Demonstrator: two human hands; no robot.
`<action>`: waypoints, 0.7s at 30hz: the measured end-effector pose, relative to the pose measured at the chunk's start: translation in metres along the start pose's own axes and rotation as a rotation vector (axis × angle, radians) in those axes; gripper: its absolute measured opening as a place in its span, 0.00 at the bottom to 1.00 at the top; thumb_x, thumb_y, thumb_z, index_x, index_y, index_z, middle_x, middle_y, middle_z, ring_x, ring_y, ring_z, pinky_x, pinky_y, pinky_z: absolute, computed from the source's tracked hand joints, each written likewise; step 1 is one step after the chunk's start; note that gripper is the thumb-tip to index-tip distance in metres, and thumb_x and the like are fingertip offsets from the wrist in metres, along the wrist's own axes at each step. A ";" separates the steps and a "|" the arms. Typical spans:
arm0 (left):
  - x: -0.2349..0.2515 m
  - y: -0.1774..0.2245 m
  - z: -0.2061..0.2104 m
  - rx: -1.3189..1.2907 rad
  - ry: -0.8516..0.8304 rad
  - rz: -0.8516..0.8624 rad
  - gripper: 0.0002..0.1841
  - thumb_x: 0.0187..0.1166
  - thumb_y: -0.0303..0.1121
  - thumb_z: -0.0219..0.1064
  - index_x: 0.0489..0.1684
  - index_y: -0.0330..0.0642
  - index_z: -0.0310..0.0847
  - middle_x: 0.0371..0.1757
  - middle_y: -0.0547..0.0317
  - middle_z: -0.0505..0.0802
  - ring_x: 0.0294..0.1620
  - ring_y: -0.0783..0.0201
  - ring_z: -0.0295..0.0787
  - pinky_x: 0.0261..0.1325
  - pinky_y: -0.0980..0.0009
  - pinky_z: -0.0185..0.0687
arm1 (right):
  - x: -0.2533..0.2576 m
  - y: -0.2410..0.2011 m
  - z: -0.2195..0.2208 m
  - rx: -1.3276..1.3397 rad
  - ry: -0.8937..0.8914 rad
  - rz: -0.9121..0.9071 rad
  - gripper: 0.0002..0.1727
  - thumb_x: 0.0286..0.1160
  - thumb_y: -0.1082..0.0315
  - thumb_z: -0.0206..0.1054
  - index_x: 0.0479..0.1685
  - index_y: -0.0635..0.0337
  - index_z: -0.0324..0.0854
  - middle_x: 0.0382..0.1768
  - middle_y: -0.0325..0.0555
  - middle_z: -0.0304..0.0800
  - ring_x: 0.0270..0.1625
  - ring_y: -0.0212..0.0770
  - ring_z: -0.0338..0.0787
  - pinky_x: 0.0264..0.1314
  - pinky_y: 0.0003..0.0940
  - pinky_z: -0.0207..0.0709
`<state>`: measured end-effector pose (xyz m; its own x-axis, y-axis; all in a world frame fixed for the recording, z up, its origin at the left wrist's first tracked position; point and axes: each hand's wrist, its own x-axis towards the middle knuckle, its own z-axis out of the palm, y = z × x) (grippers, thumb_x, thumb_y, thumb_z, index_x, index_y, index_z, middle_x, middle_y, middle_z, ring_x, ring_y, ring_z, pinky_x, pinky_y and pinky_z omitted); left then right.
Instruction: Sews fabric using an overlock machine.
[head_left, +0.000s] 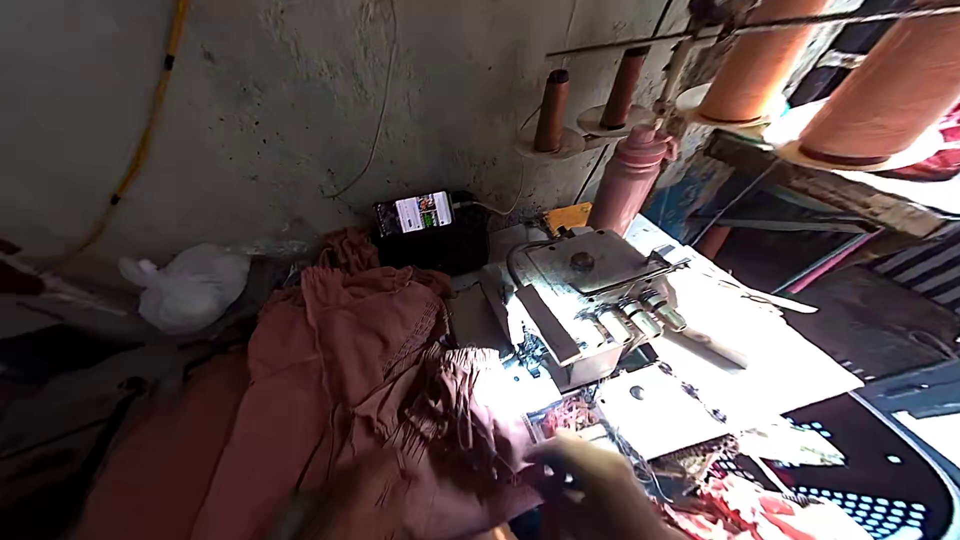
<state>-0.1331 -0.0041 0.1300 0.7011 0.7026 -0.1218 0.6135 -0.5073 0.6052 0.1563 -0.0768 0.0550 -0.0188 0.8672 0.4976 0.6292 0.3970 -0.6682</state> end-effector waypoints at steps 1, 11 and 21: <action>0.026 -0.017 -0.004 0.109 0.100 -0.111 0.13 0.73 0.26 0.70 0.53 0.33 0.89 0.56 0.37 0.92 0.62 0.39 0.88 0.67 0.41 0.80 | 0.001 -0.008 0.021 -0.112 0.010 -0.051 0.12 0.63 0.59 0.76 0.42 0.52 0.91 0.32 0.44 0.90 0.28 0.40 0.89 0.24 0.37 0.83; 0.082 -0.027 -0.021 0.089 0.136 -0.157 0.17 0.81 0.26 0.59 0.66 0.30 0.75 0.54 0.38 0.90 0.57 0.43 0.89 0.62 0.42 0.82 | 0.033 -0.008 0.044 -0.617 -0.037 -0.218 0.06 0.57 0.69 0.75 0.33 0.57 0.89 0.30 0.47 0.87 0.22 0.45 0.88 0.14 0.38 0.78; 0.101 0.139 -0.155 -1.005 0.807 -0.079 0.15 0.94 0.42 0.46 0.66 0.52 0.74 0.35 0.69 0.88 0.34 0.74 0.88 0.37 0.73 0.86 | 0.124 -0.094 -0.036 0.033 0.338 -0.206 0.23 0.78 0.51 0.66 0.60 0.59 0.88 0.42 0.46 0.86 0.24 0.29 0.74 0.24 0.27 0.69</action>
<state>-0.0331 0.0741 0.3233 0.0434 0.9930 0.1094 -0.1453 -0.1021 0.9841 0.1229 -0.0172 0.1990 0.1183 0.6225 0.7736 0.6134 0.5669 -0.5499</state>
